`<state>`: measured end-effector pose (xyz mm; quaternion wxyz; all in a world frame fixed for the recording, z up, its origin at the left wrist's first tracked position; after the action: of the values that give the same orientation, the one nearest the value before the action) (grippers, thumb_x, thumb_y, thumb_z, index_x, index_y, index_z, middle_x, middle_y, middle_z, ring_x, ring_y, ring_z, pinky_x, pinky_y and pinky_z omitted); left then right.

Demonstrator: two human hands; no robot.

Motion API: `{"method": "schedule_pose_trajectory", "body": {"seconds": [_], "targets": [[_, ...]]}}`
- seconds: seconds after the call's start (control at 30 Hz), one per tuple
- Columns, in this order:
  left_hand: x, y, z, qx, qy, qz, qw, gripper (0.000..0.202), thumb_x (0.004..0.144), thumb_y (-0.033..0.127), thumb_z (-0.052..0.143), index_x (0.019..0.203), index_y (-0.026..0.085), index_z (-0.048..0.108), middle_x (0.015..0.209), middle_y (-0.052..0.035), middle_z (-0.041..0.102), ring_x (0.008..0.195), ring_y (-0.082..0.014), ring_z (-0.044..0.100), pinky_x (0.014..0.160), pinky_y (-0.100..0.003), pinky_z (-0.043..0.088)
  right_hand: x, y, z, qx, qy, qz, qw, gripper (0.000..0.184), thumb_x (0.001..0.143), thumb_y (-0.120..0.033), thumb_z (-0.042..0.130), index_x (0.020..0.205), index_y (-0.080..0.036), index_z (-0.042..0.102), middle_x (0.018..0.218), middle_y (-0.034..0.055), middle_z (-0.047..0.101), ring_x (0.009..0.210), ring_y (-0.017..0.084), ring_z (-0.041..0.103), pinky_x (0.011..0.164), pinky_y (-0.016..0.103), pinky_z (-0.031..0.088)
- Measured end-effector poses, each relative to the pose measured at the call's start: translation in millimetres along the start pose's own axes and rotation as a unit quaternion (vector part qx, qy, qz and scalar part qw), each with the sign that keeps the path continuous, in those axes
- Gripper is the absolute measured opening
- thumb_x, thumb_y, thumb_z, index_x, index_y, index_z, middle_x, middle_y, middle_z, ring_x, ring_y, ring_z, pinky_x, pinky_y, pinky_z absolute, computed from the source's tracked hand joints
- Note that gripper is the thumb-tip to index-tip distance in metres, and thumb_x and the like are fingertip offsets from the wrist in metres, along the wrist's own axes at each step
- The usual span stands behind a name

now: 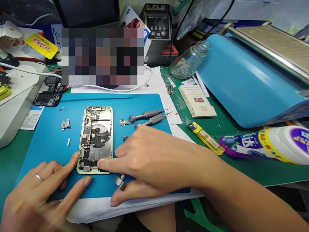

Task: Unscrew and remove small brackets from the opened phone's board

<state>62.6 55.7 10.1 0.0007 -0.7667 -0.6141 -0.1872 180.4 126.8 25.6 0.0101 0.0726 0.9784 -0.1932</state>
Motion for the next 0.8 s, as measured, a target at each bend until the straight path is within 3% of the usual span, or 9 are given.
{"method": "schedule_pose_trajectory", "body": {"seconds": [0.33,0.57,0.7,0.8], "targets": [[3.5,1.6,-3.9,-0.006,0.012,-0.013,1.0,0.049,0.098,0.042,0.066,0.138,0.017,0.058,0.075,0.0021,0.052,0.072,-0.0147,0.049,0.067,-0.029,0.039,-0.7,-3.8,-0.9,-0.006,0.016,-0.016,1.0,0.052,0.099,-0.058,0.057,0.134,-0.02,0.061,0.072,-0.0018,0.066,0.055,0.014,0.059,0.052,0.03,0.023],[4.8,1.7,-2.3,-0.012,0.009,-0.024,1.0,0.049,0.098,0.044,0.065,0.138,0.017,0.058,0.075,0.0019,0.052,0.072,-0.015,0.049,0.066,-0.029,0.039,-1.4,-5.4,1.4,-0.017,0.002,-0.011,1.0,0.053,0.097,-0.057,0.061,0.135,-0.02,0.059,0.072,-0.0026,0.065,0.056,0.015,0.06,0.052,0.032,0.024],[4.7,1.9,-3.8,-0.014,0.01,-0.027,0.999,0.049,0.098,0.044,0.064,0.138,0.017,0.058,0.074,0.0025,0.051,0.071,-0.0146,0.049,0.066,-0.029,0.039,-2.4,-9.0,-12.8,-0.056,0.081,-0.032,0.995,0.043,0.107,-0.05,0.045,0.131,-0.016,0.056,0.072,-0.0037,0.062,0.057,0.012,0.055,0.052,0.032,0.027],[5.4,2.7,-5.2,-0.014,0.013,-0.03,0.999,0.048,0.098,0.044,0.065,0.137,0.017,0.059,0.075,0.0026,0.051,0.071,-0.0144,0.049,0.066,-0.029,0.039,-2.9,-4.2,-26.6,-0.07,0.165,-0.018,0.984,0.025,0.11,-0.032,0.043,0.108,-0.016,0.063,0.069,-0.0041,0.059,0.059,0.011,0.052,0.054,0.03,0.03]]}}
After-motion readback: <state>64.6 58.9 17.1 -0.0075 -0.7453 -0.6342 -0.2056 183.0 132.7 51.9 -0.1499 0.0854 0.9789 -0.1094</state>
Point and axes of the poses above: each hand's wrist, its own x-axis towards the middle knuckle, its own z-axis out of the palm, y = z × x, the point moved 10 cm from there along x, towards the middle knuckle
